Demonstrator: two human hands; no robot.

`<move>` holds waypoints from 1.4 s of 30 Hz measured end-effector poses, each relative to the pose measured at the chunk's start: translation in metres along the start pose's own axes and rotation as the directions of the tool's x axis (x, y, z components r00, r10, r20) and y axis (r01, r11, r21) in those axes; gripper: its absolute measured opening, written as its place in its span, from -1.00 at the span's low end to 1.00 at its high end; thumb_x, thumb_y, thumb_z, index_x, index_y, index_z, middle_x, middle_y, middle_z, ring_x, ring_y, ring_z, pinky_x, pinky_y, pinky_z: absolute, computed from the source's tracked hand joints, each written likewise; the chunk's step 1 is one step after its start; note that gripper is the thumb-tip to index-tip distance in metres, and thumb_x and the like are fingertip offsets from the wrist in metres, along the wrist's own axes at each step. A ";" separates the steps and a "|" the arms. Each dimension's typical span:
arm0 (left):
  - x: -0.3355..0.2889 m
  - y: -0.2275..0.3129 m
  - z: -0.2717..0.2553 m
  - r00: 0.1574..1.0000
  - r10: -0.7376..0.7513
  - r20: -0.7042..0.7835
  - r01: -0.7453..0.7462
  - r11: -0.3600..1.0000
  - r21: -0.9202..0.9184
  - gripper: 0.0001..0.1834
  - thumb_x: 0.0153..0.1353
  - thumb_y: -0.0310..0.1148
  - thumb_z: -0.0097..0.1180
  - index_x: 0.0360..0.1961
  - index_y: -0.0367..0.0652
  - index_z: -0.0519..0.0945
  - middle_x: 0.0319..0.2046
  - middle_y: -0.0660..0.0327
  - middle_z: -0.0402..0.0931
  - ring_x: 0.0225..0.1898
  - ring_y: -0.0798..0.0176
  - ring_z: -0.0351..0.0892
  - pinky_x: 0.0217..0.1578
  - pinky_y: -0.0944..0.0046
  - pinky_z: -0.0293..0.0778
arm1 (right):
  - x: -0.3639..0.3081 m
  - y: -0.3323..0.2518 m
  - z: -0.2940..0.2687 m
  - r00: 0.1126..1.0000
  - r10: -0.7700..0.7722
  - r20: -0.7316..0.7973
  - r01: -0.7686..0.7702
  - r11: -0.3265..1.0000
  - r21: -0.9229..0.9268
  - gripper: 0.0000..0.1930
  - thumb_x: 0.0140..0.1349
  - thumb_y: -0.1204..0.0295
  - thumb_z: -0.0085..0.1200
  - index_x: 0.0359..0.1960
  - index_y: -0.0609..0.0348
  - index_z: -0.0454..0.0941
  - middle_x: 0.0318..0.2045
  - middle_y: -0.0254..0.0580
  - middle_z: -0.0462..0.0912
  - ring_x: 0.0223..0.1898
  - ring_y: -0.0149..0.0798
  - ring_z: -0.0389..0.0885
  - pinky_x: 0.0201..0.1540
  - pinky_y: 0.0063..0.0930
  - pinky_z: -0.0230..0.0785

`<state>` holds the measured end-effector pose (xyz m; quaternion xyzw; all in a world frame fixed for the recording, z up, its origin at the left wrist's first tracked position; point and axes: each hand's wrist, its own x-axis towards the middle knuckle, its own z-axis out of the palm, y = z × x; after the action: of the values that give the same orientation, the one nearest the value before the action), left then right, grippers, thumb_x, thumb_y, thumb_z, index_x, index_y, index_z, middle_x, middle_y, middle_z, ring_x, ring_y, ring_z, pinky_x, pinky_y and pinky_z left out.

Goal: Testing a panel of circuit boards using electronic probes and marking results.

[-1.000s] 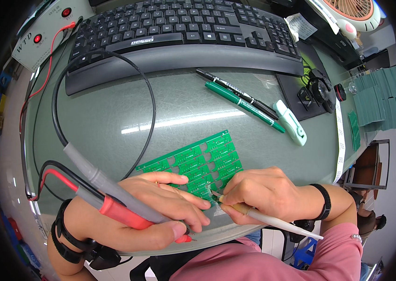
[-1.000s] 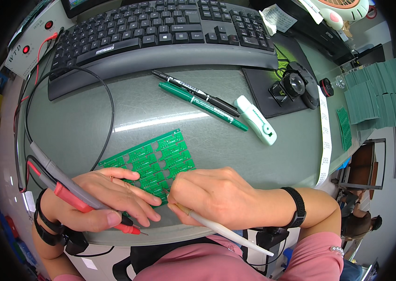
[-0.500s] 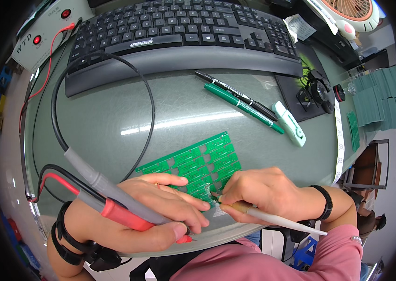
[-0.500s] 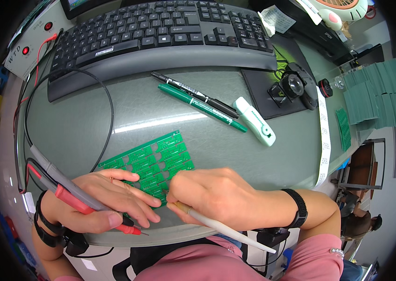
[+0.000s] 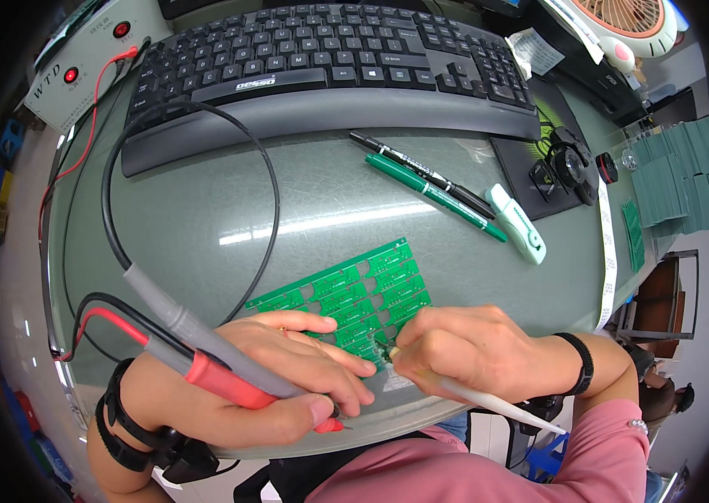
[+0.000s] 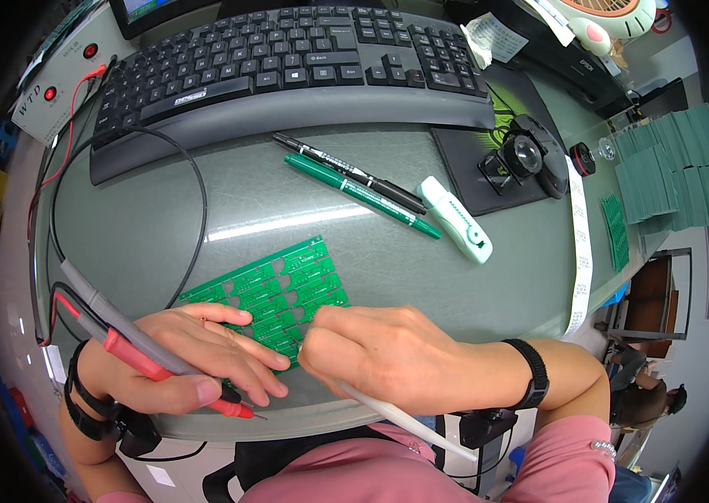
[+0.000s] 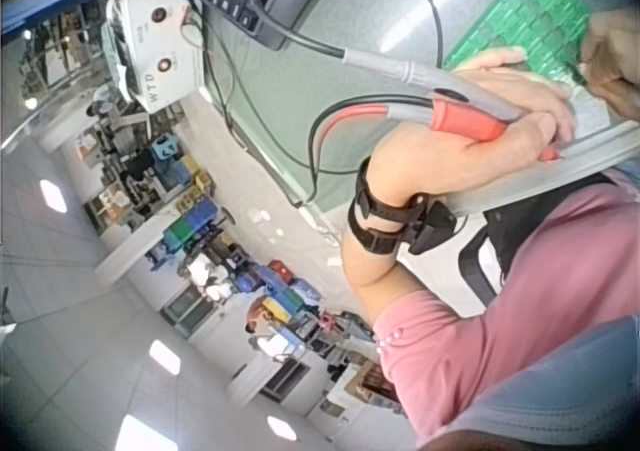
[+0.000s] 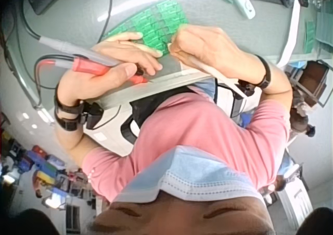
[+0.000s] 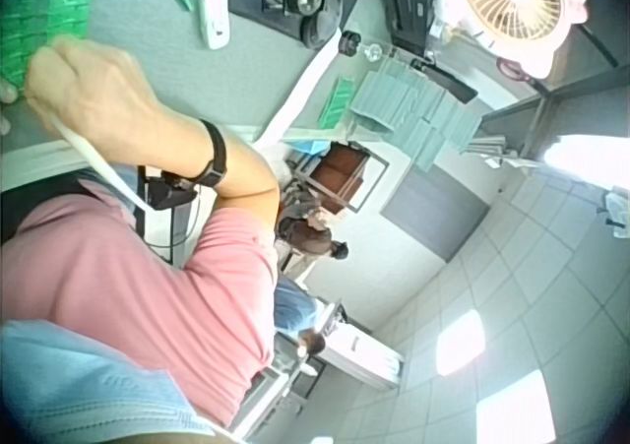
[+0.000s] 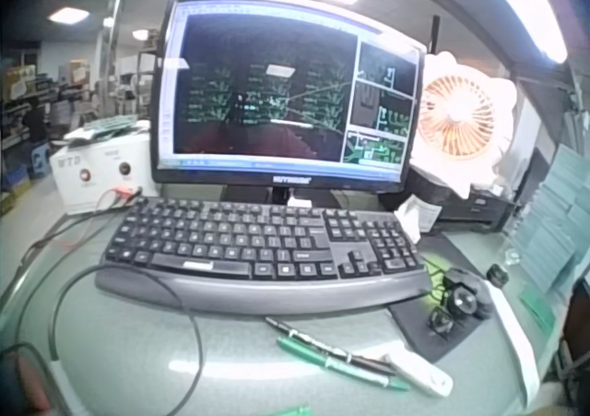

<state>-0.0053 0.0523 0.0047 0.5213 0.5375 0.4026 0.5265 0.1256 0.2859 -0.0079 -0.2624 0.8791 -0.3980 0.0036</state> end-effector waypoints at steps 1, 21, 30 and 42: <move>0.000 0.000 0.000 1.000 0.000 0.000 0.000 1.000 0.001 -0.62 0.24 -0.25 -0.17 -0.06 -0.10 0.61 0.03 0.23 0.57 0.25 0.16 0.38 0.32 0.01 -0.11 | 0.000 0.000 -0.001 1.000 0.009 0.006 -0.009 1.000 -0.016 -0.84 -0.02 0.55 0.09 -0.41 0.14 0.35 -0.51 -0.26 0.35 -0.52 -0.23 0.48 -0.55 -0.40 0.35; -0.003 -0.003 -0.004 0.999 0.004 0.039 -0.006 0.999 0.051 -0.56 0.31 -0.18 -0.31 -0.05 -0.09 0.61 0.03 0.24 0.57 0.22 0.17 0.41 0.30 0.10 -0.06 | -0.001 0.033 -0.026 0.899 -0.402 0.174 0.431 0.884 -0.184 -0.49 -0.05 0.42 0.25 0.04 0.19 0.54 -0.16 -0.27 0.53 -0.11 -0.26 0.53 -0.14 -0.42 0.41; -0.003 -0.003 -0.004 0.999 0.016 0.036 -0.019 0.998 0.067 -0.56 0.32 -0.17 -0.31 -0.06 -0.08 0.62 0.03 0.24 0.57 0.22 0.17 0.41 0.30 0.08 -0.04 | 0.002 0.032 -0.025 0.890 -0.427 0.162 0.452 0.872 -0.187 -0.57 -0.03 0.45 0.19 -0.03 0.20 0.57 -0.15 -0.24 0.53 -0.11 -0.24 0.53 -0.14 -0.43 0.41; -0.004 -0.003 -0.003 0.999 0.022 0.029 -0.024 0.998 0.063 -0.57 0.30 -0.21 -0.30 -0.07 -0.09 0.62 0.01 0.23 0.58 0.21 0.17 0.42 0.30 0.11 -0.05 | 0.002 0.031 -0.025 0.887 -0.429 0.172 0.458 0.866 -0.201 -0.60 0.01 0.45 0.15 -0.03 0.20 0.57 -0.14 -0.24 0.54 -0.11 -0.25 0.53 -0.14 -0.44 0.41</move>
<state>-0.0094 0.0488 0.0029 0.5495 0.5363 0.3842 0.5126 0.1037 0.3195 -0.0123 -0.4796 0.8342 -0.2639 -0.0657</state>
